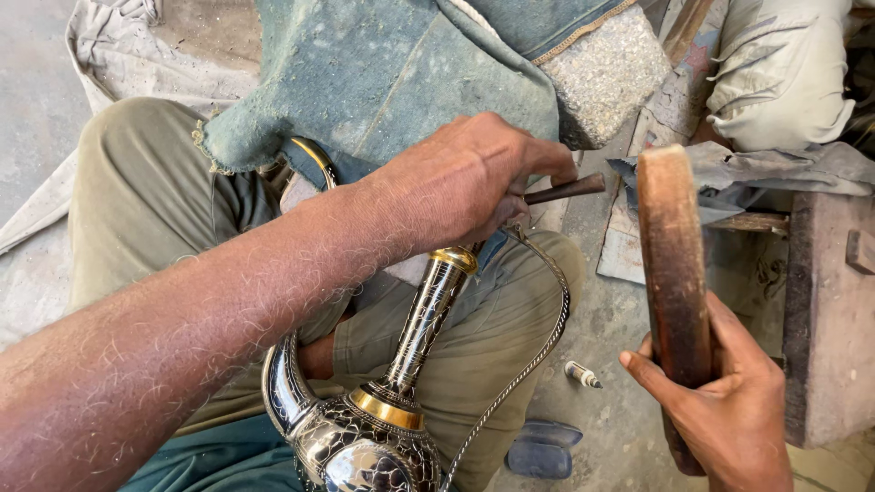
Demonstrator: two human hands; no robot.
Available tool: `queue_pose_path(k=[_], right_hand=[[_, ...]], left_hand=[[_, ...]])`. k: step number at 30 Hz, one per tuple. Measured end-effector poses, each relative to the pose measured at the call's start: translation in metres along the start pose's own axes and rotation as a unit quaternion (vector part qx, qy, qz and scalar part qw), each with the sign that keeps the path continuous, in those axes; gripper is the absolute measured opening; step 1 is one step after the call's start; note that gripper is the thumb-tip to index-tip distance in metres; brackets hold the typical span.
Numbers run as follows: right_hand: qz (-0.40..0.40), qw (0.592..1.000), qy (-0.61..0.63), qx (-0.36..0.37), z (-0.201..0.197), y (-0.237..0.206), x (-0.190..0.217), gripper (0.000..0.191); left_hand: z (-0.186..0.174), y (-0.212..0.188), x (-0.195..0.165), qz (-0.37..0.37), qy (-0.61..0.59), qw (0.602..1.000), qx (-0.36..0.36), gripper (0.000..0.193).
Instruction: The person sits on the floor and uses a wooden mallet to repeatedly strike a metal chisel placed against the neck of an ornate silver and brass vessel. The person adjusts the vessel and chisel position several times while continuing to hammer.
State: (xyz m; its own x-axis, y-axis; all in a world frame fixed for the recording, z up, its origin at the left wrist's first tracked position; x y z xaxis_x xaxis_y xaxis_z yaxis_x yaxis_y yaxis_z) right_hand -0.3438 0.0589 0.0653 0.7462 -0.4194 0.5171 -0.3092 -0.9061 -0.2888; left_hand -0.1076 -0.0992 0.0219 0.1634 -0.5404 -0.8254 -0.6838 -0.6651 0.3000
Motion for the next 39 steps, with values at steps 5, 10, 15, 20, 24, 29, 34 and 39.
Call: queue_pose_path(k=[5, 10, 15, 20, 24, 29, 34, 39], right_hand=[[-0.012, 0.999, 0.044, -0.026, -0.005, 0.002, -0.001, 0.055], [-0.002, 0.994, 0.098, -0.047, -0.007, 0.006, 0.0, 0.04], [0.033, 0.999, -0.006, -0.015, -0.006, 0.006, -0.002, 0.043], [-0.008, 0.999, -0.028, -0.017, -0.012, 0.008, -0.001, 0.049], [-0.073, 0.989, 0.111, -0.059, -0.029, 0.021, 0.012, 0.054], [0.019, 0.983, -0.181, 0.029, -0.026, 0.041, 0.026, 0.068], [-0.07, 0.98, 0.173, -0.072, -0.035, 0.048, 0.049, 0.05], [-0.065, 0.968, -0.244, 0.018, -0.052, 0.062, 0.02, 0.044]], left_hand=[[0.001, 0.004, 0.0, -0.013, 0.019, 1.0, -0.004, 0.044], [0.009, 0.01, 0.002, -0.035, 0.047, 0.998, 0.026, 0.046], [0.012, 0.008, 0.004, -0.034, 0.053, 0.997, 0.039, 0.048], [0.002, -0.001, 0.0, -0.003, 0.026, 1.0, 0.002, 0.045], [-0.003, -0.006, 0.0, -0.013, 0.022, 0.999, -0.034, 0.045], [0.006, -0.007, 0.011, -0.078, 0.009, 0.997, -0.005, 0.046], [-0.01, -0.024, 0.005, -0.049, -0.012, 0.995, -0.092, 0.044], [-0.011, -0.029, 0.008, -0.089, -0.021, 0.99, -0.111, 0.041]])
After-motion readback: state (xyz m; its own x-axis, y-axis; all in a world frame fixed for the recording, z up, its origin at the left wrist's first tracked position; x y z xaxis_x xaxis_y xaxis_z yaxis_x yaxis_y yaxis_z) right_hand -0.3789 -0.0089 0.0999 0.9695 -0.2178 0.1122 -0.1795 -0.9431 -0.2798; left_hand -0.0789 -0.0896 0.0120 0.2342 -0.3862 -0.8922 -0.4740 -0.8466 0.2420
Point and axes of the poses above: each hand's wrist, its own y-axis towards the middle knuckle, its own z-axis out of the palm, x = y × z, the point moved 8 cm from there along y, towards the middle knuckle, and after that the axes turned 3 degrees about x, right-handed, at the moved point
